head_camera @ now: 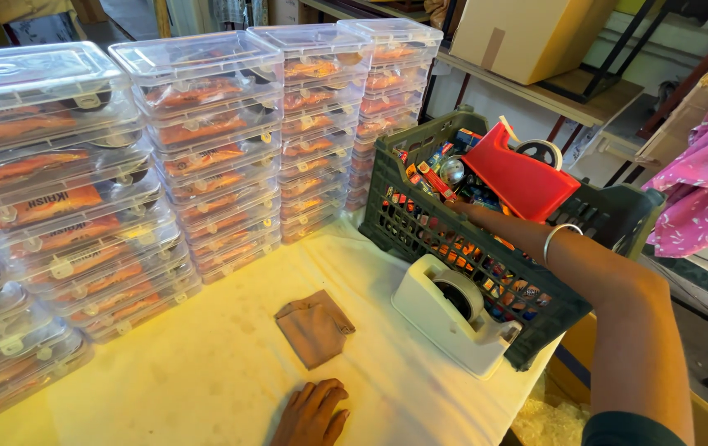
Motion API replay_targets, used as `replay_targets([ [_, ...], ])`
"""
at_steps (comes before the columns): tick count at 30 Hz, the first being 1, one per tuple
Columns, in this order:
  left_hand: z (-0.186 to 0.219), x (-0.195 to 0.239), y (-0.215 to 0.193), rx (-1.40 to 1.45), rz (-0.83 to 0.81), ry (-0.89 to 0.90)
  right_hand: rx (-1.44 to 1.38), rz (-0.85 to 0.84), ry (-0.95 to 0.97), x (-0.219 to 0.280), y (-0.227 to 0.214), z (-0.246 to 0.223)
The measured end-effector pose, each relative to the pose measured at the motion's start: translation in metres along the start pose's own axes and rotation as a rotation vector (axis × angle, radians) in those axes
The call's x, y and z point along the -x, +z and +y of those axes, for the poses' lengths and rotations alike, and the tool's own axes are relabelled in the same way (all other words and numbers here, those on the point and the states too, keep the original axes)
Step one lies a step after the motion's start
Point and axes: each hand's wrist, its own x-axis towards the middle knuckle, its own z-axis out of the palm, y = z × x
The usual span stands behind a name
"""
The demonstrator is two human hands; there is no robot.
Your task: The person places small packaged items, including a tube and a small box, into a clear plastic bag. They then place the bag into a clear plastic container and stack it with other similar containers. The person also handles a small round object and wipes the table surface.
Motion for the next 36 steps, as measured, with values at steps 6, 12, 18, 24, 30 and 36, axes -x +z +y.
replay_targets([
  [6, -0.004, 0.002, 0.005, -0.01, 0.005, 0.01, 0.053, -0.264, -0.002, -0.054, -0.036, 0.022],
  [12, -0.007, 0.003, 0.008, -0.009, 0.016, 0.026, 1.395, -0.36, -0.248, -0.168, -0.089, 0.071],
  [18, -0.002, 0.003, 0.005, 0.0, 0.018, 0.007, 1.33, -0.321, -0.115, 0.036, -0.001, -0.01],
  [24, -0.008, 0.003, 0.009, 0.005, 0.027, 0.027, 1.229, -0.262, 0.03, 0.049, -0.003, -0.025],
  [30, -0.006, 0.003, 0.007, 0.018, 0.029, 0.022, 1.126, -0.206, 0.166, 0.178, 0.029, -0.141],
  [36, -0.002, 0.001, 0.005, 0.004, 0.018, 0.002, 1.096, -0.023, 0.101, 0.179, -0.041, -0.161],
])
